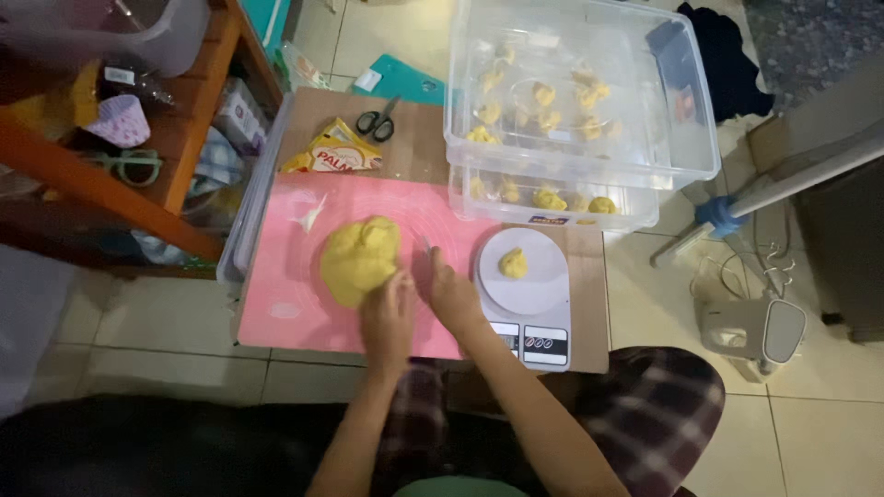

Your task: The person portions a large mass of yellow dough into smaller pieces using a blue scraper and a digital scale. Each piece is weighed and then placed into a clear plastic container.

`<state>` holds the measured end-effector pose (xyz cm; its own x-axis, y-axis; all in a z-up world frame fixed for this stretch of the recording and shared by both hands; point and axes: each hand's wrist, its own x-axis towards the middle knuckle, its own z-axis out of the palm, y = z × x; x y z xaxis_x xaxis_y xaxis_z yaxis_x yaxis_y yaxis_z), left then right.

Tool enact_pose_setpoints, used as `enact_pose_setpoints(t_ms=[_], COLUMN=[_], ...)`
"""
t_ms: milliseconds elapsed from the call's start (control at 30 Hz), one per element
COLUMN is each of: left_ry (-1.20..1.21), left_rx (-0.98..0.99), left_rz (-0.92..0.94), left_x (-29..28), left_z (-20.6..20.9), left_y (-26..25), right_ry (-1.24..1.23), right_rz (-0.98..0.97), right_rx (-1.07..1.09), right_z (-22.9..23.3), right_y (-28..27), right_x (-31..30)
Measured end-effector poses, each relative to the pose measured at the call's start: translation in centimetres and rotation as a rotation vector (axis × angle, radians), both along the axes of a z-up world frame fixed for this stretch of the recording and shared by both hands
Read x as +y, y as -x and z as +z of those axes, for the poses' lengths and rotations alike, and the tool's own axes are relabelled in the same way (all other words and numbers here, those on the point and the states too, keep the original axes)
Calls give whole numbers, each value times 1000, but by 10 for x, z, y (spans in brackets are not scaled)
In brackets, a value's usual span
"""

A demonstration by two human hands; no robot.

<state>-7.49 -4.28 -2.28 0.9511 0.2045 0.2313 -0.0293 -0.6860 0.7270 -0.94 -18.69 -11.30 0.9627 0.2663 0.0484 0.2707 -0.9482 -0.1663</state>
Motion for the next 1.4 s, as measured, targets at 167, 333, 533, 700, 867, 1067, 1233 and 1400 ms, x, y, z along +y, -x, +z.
enact_pose_setpoints(t_ms=[167,333,533,700,867,1067,1233,1400], left_ry=[-271,-530,-252,-303,-330,-418,-399,-373], left_rx=[-146,-224,-28,-263,-188,-212,-143,-202], left_rz=[93,63,-49,64,85,117,180,146], left_x=[34,31,39,34,19,6,-3,-15], left_z=[-32,-61,-61,-67,-45,-24,-21,-18], left_y=[-11,-4,20,15,19,25,37,39], right_ry=[-96,-11,-425,-428,-580,-488,-840,-167], right_rz=[-87,14,-123,518,181,-68,-367,-21], right_rx=[229,296,431,594,177,-48,-49,-338], right_z=[28,44,73,61,76,-14,71,32], right_y=[7,29,55,56,21,11,20,31], right_x=[13,42,52,13,-14,-33,-114,-145])
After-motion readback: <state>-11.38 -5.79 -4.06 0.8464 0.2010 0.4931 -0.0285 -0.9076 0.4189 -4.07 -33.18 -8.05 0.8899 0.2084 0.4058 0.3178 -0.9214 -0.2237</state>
